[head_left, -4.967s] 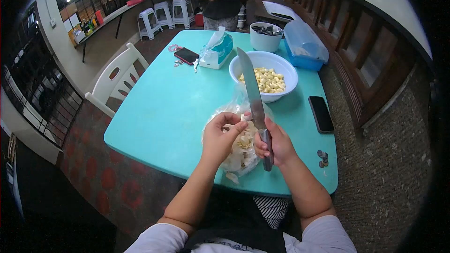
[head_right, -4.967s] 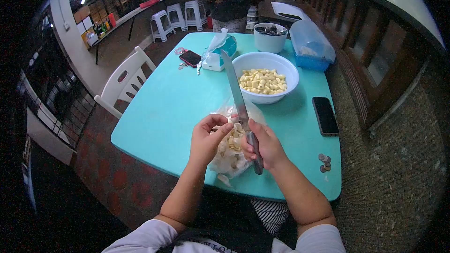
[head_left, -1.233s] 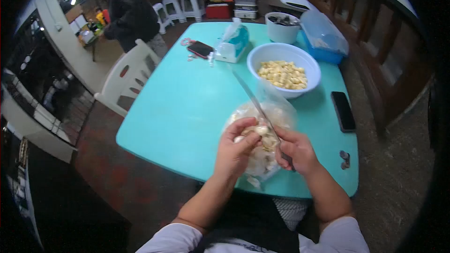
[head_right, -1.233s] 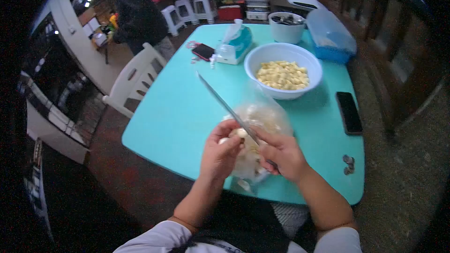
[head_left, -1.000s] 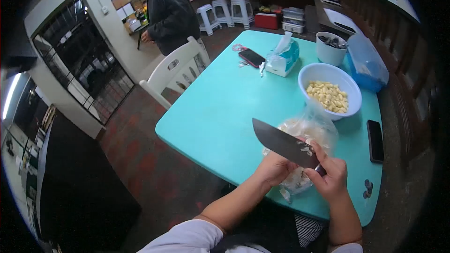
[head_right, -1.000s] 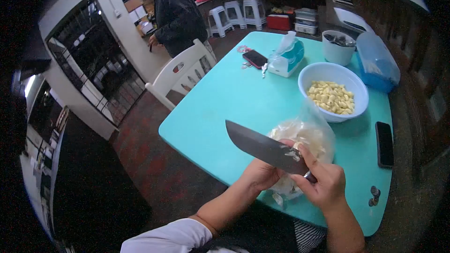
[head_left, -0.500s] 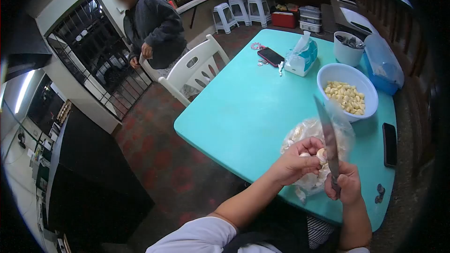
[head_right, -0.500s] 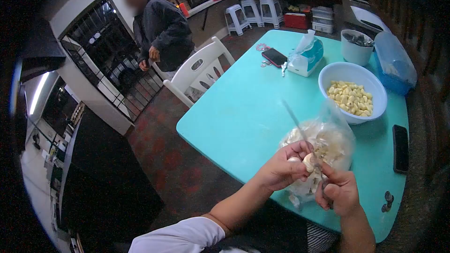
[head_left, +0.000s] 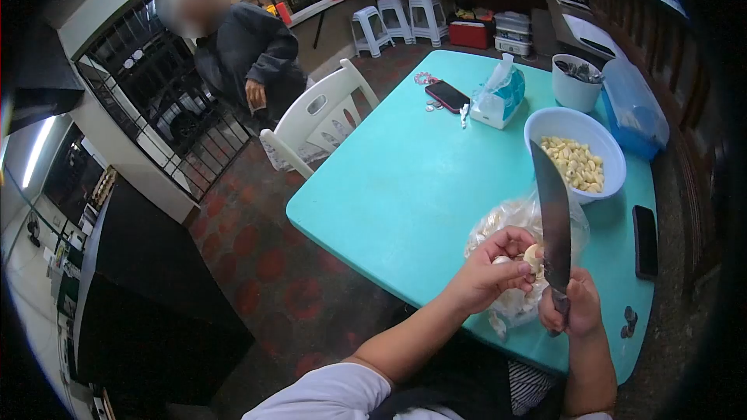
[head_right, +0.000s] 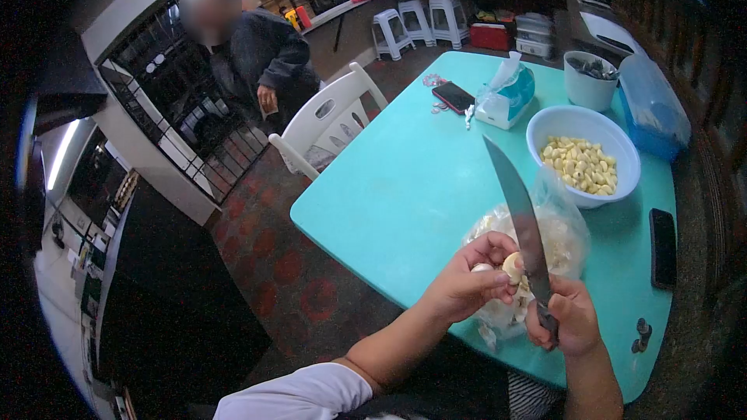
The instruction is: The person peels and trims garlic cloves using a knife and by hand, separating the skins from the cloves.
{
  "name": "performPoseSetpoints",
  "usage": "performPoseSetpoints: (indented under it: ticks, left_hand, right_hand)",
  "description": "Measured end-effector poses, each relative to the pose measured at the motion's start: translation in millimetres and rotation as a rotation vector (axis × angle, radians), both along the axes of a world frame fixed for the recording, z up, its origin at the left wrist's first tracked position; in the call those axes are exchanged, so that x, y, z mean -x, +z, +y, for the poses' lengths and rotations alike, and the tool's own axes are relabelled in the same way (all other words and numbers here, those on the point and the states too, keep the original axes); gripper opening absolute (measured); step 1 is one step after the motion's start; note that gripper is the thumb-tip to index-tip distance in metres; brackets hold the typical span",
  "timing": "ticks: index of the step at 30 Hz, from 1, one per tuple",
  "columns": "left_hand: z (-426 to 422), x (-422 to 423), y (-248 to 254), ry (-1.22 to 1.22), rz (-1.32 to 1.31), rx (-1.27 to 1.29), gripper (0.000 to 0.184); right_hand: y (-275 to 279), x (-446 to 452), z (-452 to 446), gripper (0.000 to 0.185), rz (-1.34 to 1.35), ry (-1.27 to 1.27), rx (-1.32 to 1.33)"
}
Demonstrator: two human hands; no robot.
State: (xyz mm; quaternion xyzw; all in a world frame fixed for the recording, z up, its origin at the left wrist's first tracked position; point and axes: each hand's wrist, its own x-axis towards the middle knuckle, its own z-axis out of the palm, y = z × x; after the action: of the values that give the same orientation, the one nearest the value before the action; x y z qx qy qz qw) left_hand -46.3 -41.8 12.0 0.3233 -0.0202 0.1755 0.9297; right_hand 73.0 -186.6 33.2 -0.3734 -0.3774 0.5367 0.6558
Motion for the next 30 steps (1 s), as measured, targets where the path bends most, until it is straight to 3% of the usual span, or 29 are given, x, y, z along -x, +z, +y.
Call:
performPoseSetpoints:
  ticks: [5, 8, 14, 23, 30]
  left_hand:
    - [-0.5, 1.7, 1.3, 0.044, 0.0, -0.066, 0.027]
    - [2.5, 1.5, -2.0, 0.029, 0.016, -0.074, 0.024]
    - [3.5, -2.0, -3.6, 0.131, 0.131, -0.158, 0.025]
    - [3.0, -6.6, -14.4, 0.209, 0.185, -0.164, 0.027]
    - [3.7, -6.7, -10.8, 0.282, 0.223, -0.147, 0.024]
  right_hand:
    - [-0.5, 0.7, 4.4, 0.061, -0.055, 0.019, -0.014]
    - [-1.8, 1.1, 2.6, 0.066, -0.135, 0.045, 0.057]
    - [-8.6, -0.6, 7.3, 0.057, -0.075, -0.07, 0.016]
    - [-4.8, -13.8, 9.3, 0.05, 0.186, -0.334, 0.21]
    - [-1.6, -9.9, 12.7, 0.05, -0.191, -0.217, 0.367]
